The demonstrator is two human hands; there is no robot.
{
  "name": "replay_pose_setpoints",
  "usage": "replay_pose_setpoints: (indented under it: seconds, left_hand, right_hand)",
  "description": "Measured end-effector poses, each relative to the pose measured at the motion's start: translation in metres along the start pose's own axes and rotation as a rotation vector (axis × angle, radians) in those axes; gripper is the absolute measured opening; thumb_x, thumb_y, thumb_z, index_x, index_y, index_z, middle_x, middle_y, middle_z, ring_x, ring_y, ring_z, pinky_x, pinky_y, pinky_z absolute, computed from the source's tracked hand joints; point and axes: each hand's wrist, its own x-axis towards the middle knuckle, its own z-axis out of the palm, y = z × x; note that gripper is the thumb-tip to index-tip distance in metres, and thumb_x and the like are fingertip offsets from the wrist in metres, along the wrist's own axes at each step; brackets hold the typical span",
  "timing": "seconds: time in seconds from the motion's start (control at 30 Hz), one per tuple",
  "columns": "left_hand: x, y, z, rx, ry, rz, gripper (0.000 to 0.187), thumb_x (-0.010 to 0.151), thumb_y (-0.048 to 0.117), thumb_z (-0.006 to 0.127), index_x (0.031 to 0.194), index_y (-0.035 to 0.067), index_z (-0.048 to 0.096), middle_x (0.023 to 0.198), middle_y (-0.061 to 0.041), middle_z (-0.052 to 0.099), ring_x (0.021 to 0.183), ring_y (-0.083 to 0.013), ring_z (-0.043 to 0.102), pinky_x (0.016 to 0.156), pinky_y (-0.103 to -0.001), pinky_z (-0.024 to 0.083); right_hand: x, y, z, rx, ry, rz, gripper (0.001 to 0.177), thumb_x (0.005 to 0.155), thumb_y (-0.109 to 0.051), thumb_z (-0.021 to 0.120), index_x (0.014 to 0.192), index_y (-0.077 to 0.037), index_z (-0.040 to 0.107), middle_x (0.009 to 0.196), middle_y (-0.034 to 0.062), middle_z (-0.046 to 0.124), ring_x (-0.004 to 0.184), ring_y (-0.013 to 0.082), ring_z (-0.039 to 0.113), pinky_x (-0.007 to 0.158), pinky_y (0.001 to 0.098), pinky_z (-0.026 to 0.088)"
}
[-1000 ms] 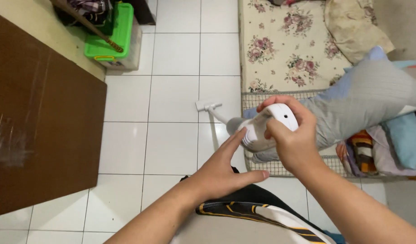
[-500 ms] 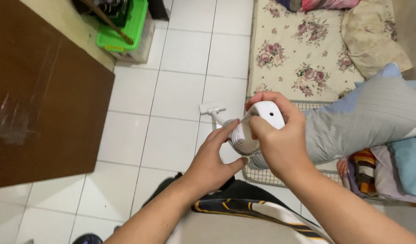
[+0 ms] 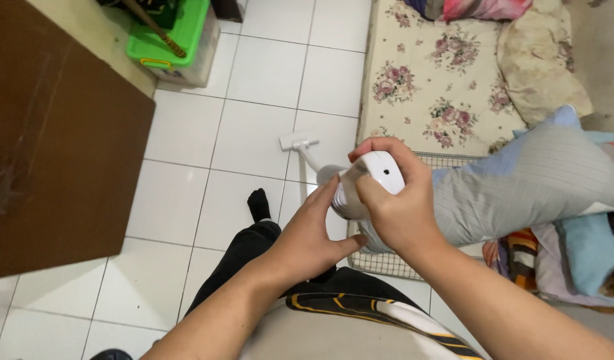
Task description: Checking and assembling the components of a small handheld vacuum cleaner.
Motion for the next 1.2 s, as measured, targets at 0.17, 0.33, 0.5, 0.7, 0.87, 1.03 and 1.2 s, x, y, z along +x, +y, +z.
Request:
replay_pose_setpoints:
  seconds: [0.17,0.33,0.5,0.7,0.87,1.03,1.2]
  left_hand:
    - [0.029,-0.007,-0.037,0.016,-0.028,0.089,0.112,0.073,0.028,0.085,0.16,0.0,0.02,0.159,-0.023,0.036,0.149,-0.0336,0.036,0.119,-0.04,0.033]
    - [0.067,0.003,-0.08,0.14,0.007,0.191,0.114,0.067,0.027,0.092,0.155,-0.001,0.027,0.157,-0.023,0.037,0.145,-0.0365,0.038,0.115,-0.041,0.037]
    - [0.084,0.026,-0.12,0.105,-0.087,0.275,0.094,0.058,0.03,0.094,0.137,0.007,0.049,0.134,-0.013,0.061,0.124,-0.0311,0.059,0.102,-0.04,0.049]
    - [0.109,0.019,-0.151,0.043,-0.25,0.186,0.083,0.054,0.025,0.088,0.13,0.012,0.054,0.114,-0.009,0.074,0.107,-0.0277,0.073,0.091,-0.039,0.057]
    - [0.142,0.005,-0.166,0.035,-0.249,0.308,0.088,0.053,0.025,0.088,0.133,0.013,0.053,0.115,-0.01,0.073,0.107,-0.0292,0.071,0.09,-0.039,0.057]
    - [0.163,0.013,-0.188,0.249,-0.343,0.252,0.088,0.048,0.032,0.088,0.129,0.016,0.057,0.108,-0.009,0.075,0.101,-0.0307,0.071,0.087,-0.041,0.056]
    - [0.165,0.015,-0.214,0.395,-0.377,0.267,0.073,0.049,0.046,0.088,0.111,0.016,0.065,0.101,-0.008,0.077,0.094,-0.0315,0.073,0.086,-0.042,0.057]
  right_hand:
    - [0.036,0.013,0.02,-0.005,0.072,0.12,0.028,0.081,0.0,0.057,0.108,-0.003,0.064,0.097,0.0019,0.068,0.079,0.0067,0.06,0.068,0.0221,0.051]
    - [0.072,-0.004,0.047,0.013,0.142,0.125,0.027,0.083,0.001,0.057,0.109,-0.004,0.064,0.097,0.0006,0.067,0.08,0.006,0.059,0.068,0.0224,0.05]
    - [0.092,-0.055,0.075,0.135,0.178,0.348,0.03,0.078,0.002,0.058,0.106,-0.006,0.065,0.089,0.0001,0.064,0.078,0.0062,0.058,0.066,0.0235,0.05]
    - [0.114,-0.063,0.094,0.124,0.208,0.43,0.034,0.078,0.002,0.058,0.11,-0.007,0.065,0.083,0.002,0.062,0.074,0.0094,0.056,0.064,0.0248,0.047]
    - [0.133,-0.036,0.103,0.107,0.231,0.333,0.034,0.079,0.003,0.057,0.111,-0.006,0.064,0.095,0.0002,0.064,0.083,0.0076,0.058,0.071,0.023,0.05]
    - [0.145,-0.032,0.111,0.147,0.351,0.416,0.034,0.08,0.004,0.056,0.112,-0.004,0.066,0.096,0.0062,0.066,0.08,0.0134,0.058,0.067,0.0266,0.049]
    - [0.15,-0.07,0.111,0.19,0.113,0.238,0.092,0.075,0.0,0.064,0.157,-0.017,0.025,0.136,0.0125,0.06,0.12,0.0176,0.061,0.098,0.0334,0.056]
